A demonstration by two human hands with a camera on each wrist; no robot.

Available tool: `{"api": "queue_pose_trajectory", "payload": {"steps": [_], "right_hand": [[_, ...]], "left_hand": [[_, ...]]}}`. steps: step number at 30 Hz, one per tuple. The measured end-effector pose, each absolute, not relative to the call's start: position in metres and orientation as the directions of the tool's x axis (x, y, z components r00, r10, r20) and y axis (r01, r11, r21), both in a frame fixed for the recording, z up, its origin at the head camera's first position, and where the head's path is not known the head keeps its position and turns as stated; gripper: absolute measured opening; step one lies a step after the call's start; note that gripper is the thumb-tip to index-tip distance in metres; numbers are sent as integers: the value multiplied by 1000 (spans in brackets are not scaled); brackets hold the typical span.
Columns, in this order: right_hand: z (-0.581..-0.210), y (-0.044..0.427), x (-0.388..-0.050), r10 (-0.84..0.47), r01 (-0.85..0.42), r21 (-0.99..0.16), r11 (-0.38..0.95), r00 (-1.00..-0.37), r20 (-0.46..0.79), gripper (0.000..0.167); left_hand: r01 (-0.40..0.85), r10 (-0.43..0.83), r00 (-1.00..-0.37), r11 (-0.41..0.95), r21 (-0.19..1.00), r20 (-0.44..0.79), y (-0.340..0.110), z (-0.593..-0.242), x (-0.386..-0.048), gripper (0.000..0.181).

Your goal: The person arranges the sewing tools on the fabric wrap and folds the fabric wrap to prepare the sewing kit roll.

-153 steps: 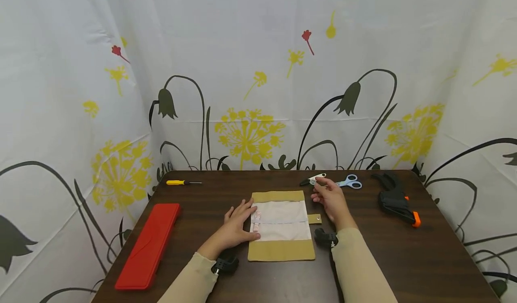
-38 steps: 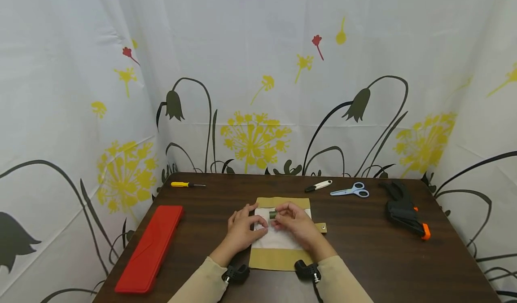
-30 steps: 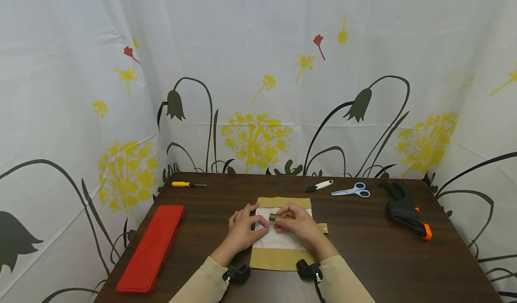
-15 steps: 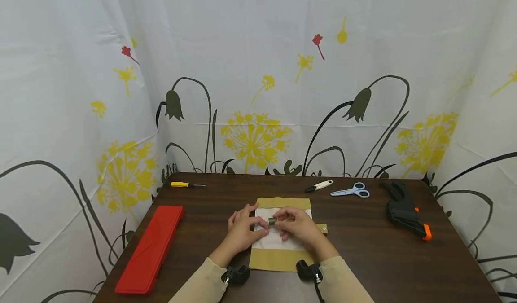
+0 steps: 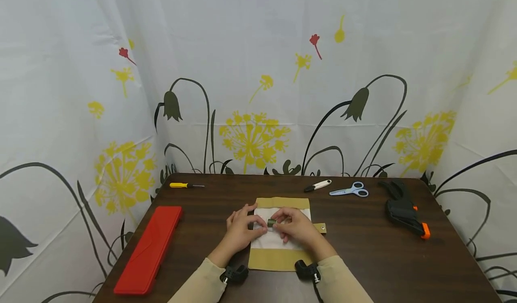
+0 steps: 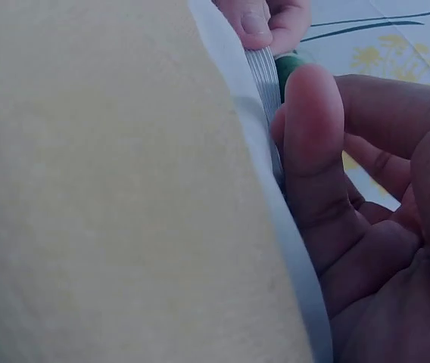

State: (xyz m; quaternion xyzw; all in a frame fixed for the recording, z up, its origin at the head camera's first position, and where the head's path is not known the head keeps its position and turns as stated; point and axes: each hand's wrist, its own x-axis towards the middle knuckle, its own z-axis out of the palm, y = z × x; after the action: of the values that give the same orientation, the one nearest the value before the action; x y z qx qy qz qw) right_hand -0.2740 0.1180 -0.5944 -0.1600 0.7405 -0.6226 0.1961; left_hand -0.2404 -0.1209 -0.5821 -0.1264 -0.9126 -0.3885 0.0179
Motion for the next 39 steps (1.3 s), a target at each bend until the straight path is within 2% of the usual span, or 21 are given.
{"api": "queue_pose_trajectory", "payload": {"steps": [15,22,39], "right_hand": [[-598,114,-275,-493,-72,-972,223,-868,-49,19],[-596,116,-277,-499,-90,-971,222,-866,-34,21],[-593,118,-276,-549,-190,-925,328,-836,-23,14]], "left_hand": [[249,201,-967,634,732,155,-124,-584,-239,15],[257,208,-965,620,741,162,-123,-583,-242,14],[244,163,-970,591,769,182,-119,-585,-245,14]]}}
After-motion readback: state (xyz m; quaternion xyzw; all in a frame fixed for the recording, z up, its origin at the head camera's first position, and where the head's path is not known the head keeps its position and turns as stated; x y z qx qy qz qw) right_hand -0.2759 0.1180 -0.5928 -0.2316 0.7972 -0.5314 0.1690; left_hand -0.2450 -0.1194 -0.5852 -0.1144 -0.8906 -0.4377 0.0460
